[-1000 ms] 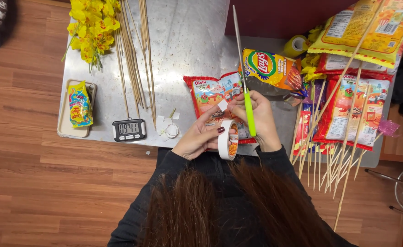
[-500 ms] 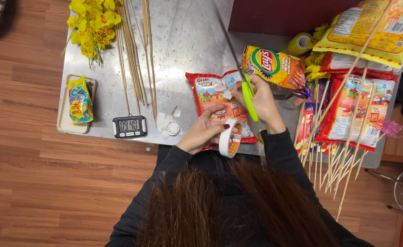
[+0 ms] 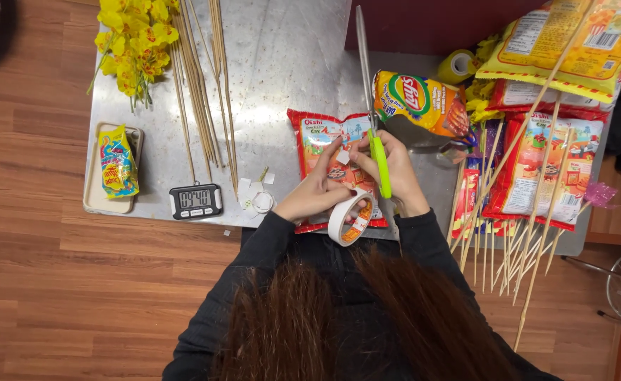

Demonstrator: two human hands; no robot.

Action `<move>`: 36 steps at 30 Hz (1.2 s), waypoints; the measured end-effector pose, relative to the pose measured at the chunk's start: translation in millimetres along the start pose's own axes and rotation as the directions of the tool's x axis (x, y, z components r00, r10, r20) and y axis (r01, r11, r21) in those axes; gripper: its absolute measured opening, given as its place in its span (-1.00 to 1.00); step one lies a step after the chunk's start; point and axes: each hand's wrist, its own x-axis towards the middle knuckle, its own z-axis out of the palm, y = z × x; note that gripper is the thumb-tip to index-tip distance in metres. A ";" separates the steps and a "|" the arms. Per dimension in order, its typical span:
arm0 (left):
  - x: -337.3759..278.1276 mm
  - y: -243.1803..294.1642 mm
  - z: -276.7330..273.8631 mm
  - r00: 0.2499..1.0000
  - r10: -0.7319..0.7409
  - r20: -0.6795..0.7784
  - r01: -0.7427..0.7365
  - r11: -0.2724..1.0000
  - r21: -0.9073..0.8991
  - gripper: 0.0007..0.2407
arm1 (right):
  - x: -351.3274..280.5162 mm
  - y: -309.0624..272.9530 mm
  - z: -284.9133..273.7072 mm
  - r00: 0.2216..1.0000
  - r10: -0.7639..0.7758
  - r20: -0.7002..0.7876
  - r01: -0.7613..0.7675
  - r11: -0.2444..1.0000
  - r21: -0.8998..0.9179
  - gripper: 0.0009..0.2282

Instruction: The person secures a yellow snack packet to a wooden stick using clear tape. They then cut a piece of white tape with scissors and apply it to a red snack packet. Finally, they arrange the snack packets on sticks into a bouquet structure.

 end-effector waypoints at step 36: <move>-4.7 -3.8 5.9 0.989 -0.137 -0.053 0.145 0.973 0.181 -0.40 | 47.3 -12.7 -16.6 0.987 0.033 0.159 0.041 0.895 -0.445 -0.76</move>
